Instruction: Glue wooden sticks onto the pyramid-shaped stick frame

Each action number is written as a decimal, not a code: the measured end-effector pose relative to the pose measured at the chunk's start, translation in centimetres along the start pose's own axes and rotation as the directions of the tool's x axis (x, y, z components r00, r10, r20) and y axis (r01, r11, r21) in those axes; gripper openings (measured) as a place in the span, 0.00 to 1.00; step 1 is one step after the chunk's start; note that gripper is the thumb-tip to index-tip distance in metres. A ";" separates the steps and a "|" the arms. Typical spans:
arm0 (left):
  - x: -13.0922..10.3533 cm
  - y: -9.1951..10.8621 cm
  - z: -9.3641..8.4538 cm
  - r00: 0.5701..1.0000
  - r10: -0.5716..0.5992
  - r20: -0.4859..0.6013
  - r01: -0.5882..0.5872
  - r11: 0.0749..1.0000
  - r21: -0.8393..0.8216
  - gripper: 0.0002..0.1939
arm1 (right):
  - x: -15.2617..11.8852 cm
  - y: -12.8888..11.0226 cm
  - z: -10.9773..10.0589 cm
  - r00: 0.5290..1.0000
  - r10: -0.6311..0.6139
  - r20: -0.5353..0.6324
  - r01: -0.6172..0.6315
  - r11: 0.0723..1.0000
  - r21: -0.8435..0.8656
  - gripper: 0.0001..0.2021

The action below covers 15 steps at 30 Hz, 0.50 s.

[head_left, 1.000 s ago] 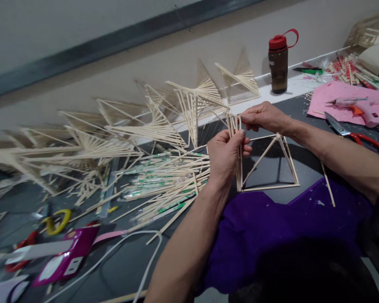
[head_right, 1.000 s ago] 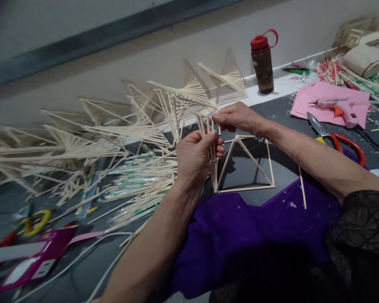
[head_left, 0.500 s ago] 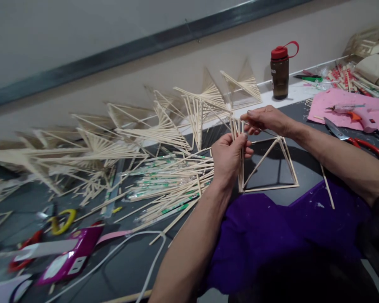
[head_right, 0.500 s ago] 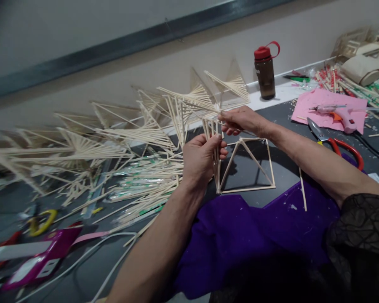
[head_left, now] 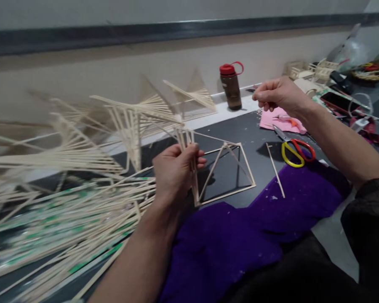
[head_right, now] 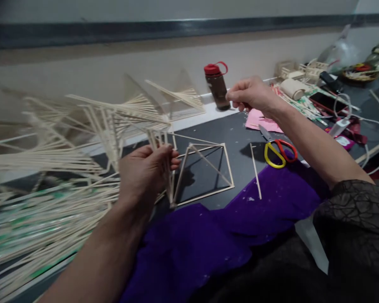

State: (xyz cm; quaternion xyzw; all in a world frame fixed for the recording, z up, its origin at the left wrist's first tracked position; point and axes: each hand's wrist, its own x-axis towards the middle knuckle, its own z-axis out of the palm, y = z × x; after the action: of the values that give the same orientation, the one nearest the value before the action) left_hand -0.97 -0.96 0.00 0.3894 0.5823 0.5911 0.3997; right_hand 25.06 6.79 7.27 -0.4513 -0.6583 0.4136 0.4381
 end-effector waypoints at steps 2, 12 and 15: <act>0.0 0.2 0.1 1.000 -0.013 0.008 0.013 1.000 -0.017 0.06 | -1.5 0.7 -3.0 0.995 0.018 -0.101 -0.025 0.997 -0.069 0.09; -0.7 0.9 0.5 0.999 -0.036 -0.008 0.036 0.999 -0.005 0.04 | -8.3 7.8 -7.8 0.956 0.255 -0.148 -0.291 0.733 -0.615 0.11; -0.6 1.0 0.4 0.999 -0.052 0.012 0.052 0.998 -0.018 0.06 | -8.6 8.5 -8.1 0.972 0.150 -0.182 -0.233 0.487 -0.842 0.13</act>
State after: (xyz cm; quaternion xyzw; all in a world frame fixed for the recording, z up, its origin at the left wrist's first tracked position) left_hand -0.38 -1.41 1.00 0.3738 0.5846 0.5836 0.4217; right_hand 36.53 1.88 -0.21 -0.6956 -0.7028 0.0609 0.1361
